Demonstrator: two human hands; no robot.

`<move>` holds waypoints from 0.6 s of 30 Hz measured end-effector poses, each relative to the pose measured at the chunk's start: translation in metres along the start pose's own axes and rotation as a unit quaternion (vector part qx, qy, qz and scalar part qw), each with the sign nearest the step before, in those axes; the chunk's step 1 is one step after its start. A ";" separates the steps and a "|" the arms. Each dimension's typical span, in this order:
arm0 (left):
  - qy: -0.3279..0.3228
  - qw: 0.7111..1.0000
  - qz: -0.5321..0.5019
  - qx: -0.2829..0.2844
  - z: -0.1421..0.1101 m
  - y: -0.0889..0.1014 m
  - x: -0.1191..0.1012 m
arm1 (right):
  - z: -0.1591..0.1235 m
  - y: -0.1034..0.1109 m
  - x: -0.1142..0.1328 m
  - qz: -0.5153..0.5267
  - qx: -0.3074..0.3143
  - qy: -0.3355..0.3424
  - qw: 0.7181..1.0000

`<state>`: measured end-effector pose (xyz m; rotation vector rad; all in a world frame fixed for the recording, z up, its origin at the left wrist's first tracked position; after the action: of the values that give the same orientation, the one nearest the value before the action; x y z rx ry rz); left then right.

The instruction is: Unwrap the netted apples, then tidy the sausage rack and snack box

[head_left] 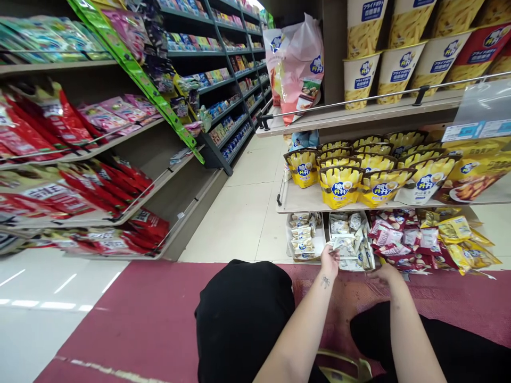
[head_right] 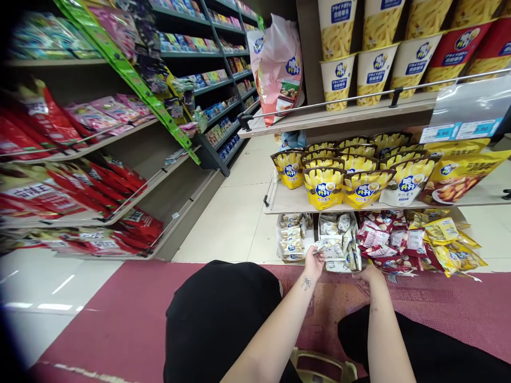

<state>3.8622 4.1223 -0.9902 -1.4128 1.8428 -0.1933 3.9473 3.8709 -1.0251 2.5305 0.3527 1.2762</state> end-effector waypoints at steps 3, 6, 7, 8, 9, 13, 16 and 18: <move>0.027 0.999 -0.040 0.025 -0.004 -0.003 -0.003 | -0.016 -0.011 0.044 -0.008 0.076 0.052 0.996; 0.057 0.995 -0.062 0.050 -0.009 -0.006 -0.001 | -0.058 -0.034 0.107 0.038 0.155 0.238 0.958; 0.067 0.994 -0.065 0.058 -0.011 -0.007 0.001 | -0.074 -0.041 0.123 0.045 0.173 0.292 0.940; 0.077 0.993 -0.067 0.066 -0.012 -0.009 0.003 | -0.087 -0.048 0.134 0.045 0.186 0.329 0.925; 0.085 0.991 -0.069 0.073 -0.013 -0.010 0.004 | -0.097 -0.054 0.140 0.042 0.192 0.347 0.917; 0.095 0.988 -0.074 0.094 -0.013 -0.015 0.006 | -0.100 -0.064 0.139 0.074 0.178 0.326 0.926; 0.089 0.988 -0.073 0.099 -0.010 -0.016 0.007 | -0.086 -0.059 0.129 0.111 0.153 0.279 0.942; 0.084 0.989 -0.069 0.097 -0.009 -0.016 0.009 | -0.080 -0.056 0.124 0.114 0.151 0.260 0.947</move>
<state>3.8674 4.1061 -0.9797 -1.4229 1.8045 -0.5627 3.9497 3.9763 -0.9080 2.4860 0.3970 2.1357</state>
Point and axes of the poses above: each hand's wrist, its own z-axis towards the middle knuckle, its own y-axis out of the back of the hand, x = y × z, the point moved 9 cm from there along z, towards the middle knuckle, and after that the axes turned 2 degrees about -y, right-handed, at the moved point
